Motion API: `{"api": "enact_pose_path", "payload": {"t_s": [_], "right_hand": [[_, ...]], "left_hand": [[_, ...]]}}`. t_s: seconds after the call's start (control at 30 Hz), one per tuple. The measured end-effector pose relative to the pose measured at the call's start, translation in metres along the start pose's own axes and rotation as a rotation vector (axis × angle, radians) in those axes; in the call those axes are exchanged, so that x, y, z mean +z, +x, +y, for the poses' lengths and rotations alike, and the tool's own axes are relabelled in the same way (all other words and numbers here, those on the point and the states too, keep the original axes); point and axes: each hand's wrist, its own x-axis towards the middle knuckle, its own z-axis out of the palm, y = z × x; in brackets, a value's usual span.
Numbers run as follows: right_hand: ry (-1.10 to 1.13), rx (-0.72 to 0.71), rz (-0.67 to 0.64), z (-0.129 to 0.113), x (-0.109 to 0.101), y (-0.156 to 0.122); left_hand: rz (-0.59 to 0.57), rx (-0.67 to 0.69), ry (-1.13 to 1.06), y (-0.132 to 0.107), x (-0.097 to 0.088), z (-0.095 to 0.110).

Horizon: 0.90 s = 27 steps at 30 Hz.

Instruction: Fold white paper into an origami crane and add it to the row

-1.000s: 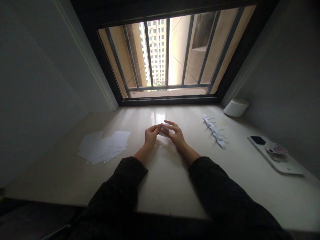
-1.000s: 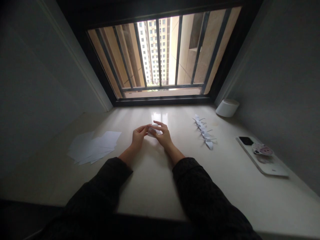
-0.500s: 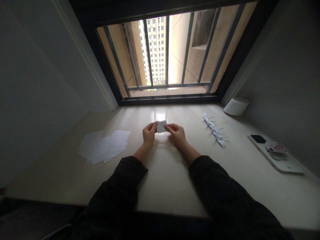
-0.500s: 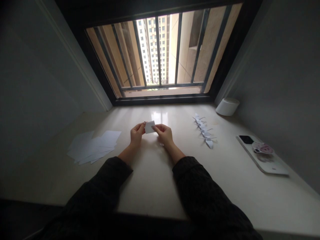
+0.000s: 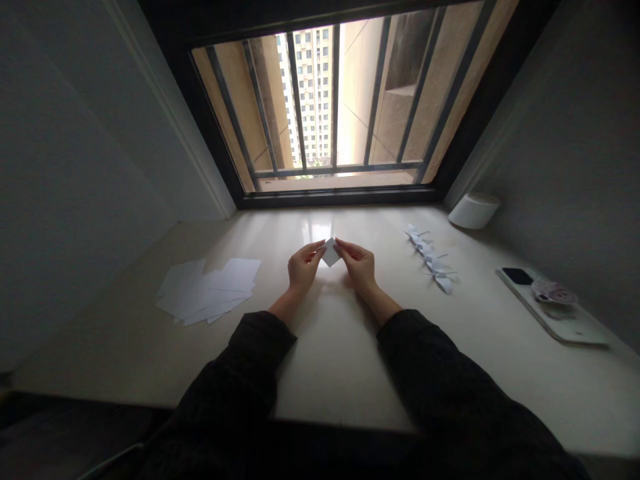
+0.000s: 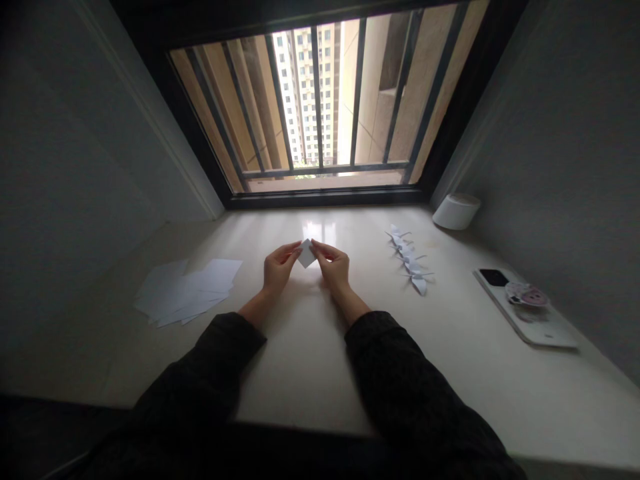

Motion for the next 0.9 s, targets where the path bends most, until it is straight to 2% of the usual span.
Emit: {"api": "enact_pose_path", "payload": {"t_s": [0.2,0.43,0.7,0.9], "right_hand": [[-0.046,-0.066,-0.003,0.005,-0.001,0.001],[-0.098,-0.102,-0.017,0.003,-0.003,0.000],[-0.188,-0.134,-0.025,-0.002,-0.004,-0.001],[-0.262,-0.126,-0.022,-0.006,-0.005,-0.002]], "left_hand": [[0.013,0.020,-0.012,0.001,0.001,-0.002],[0.059,-0.044,-0.062,-0.001,0.003,0.004],[-0.016,-0.025,-0.026,0.000,0.000,-0.004],[-0.033,-0.121,-0.079,0.002,0.000,-0.004]]}}
